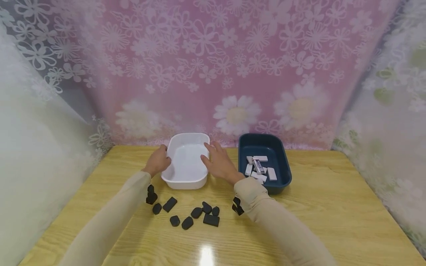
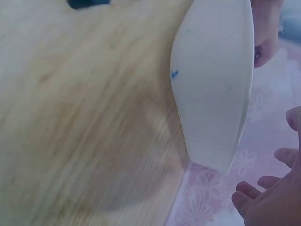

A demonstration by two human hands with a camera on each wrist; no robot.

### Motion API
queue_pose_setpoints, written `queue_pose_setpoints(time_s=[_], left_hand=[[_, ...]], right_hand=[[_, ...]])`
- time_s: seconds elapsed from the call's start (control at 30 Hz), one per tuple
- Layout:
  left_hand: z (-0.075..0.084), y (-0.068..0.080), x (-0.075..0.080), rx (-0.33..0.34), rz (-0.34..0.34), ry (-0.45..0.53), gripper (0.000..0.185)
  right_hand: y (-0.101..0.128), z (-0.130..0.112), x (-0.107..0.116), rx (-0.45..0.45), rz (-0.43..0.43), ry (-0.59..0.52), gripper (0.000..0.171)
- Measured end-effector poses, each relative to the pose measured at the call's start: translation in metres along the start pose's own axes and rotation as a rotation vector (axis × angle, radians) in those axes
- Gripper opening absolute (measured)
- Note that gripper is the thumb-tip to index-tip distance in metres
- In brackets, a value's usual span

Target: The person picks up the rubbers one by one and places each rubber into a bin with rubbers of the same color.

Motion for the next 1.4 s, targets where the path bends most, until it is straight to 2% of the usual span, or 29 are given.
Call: queue_pose_setpoints(time_s=[0.27, 0.43, 0.6, 0.73, 0.8, 0.9, 1.07, 1.17, 1.23, 1.4], left_hand=[[-0.005, 0.004, -0.008, 0.148, -0.114, 0.004, 0.058], [-0.007, 0.007, -0.015, 0.215, -0.154, 0.046, 0.055], [-0.009, 0.006, -0.021, 0.247, -0.167, 0.055, 0.056], [-0.008, 0.005, -0.02, 0.238, -0.139, 0.05, 0.055], [-0.008, 0.005, -0.018, 0.232, -0.128, 0.04, 0.055], [-0.009, 0.007, -0.017, 0.234, -0.129, 0.022, 0.056], [-0.011, 0.009, -0.016, 0.245, -0.147, -0.006, 0.057], [-0.01, 0.008, -0.017, 0.239, -0.143, 0.001, 0.056], [-0.009, 0.007, -0.018, 0.234, -0.138, 0.007, 0.055], [-0.008, 0.006, -0.018, 0.24, -0.128, -0.004, 0.054]], right_hand=[[0.014, -0.01, 0.003, 0.034, 0.0, -0.038, 0.059], [0.029, -0.016, 0.015, 0.082, 0.033, -0.037, 0.058], [0.052, -0.027, 0.03, 0.151, 0.088, -0.045, 0.05], [0.072, -0.038, 0.037, 0.218, 0.133, -0.099, 0.04], [0.083, -0.041, 0.036, 0.248, 0.126, -0.113, 0.036], [0.098, -0.039, 0.027, 0.264, 0.048, -0.093, 0.033], [0.119, -0.021, 0.001, 0.251, -0.194, -0.024, 0.032], [0.128, -0.012, -0.007, 0.268, -0.298, -0.026, 0.033], [0.133, -0.008, -0.01, 0.277, -0.337, -0.027, 0.035], [0.137, -0.006, -0.014, 0.329, -0.367, -0.04, 0.034]])
Point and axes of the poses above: each hand's wrist, its own y-axis away from the middle knuckle, its own x-axis out of the back of the hand, z = x × y, the point moved 8 cm from there along -y, towards the middle knuckle, and after that the axes turned 8 degrees about z, right-handed, at the moved point
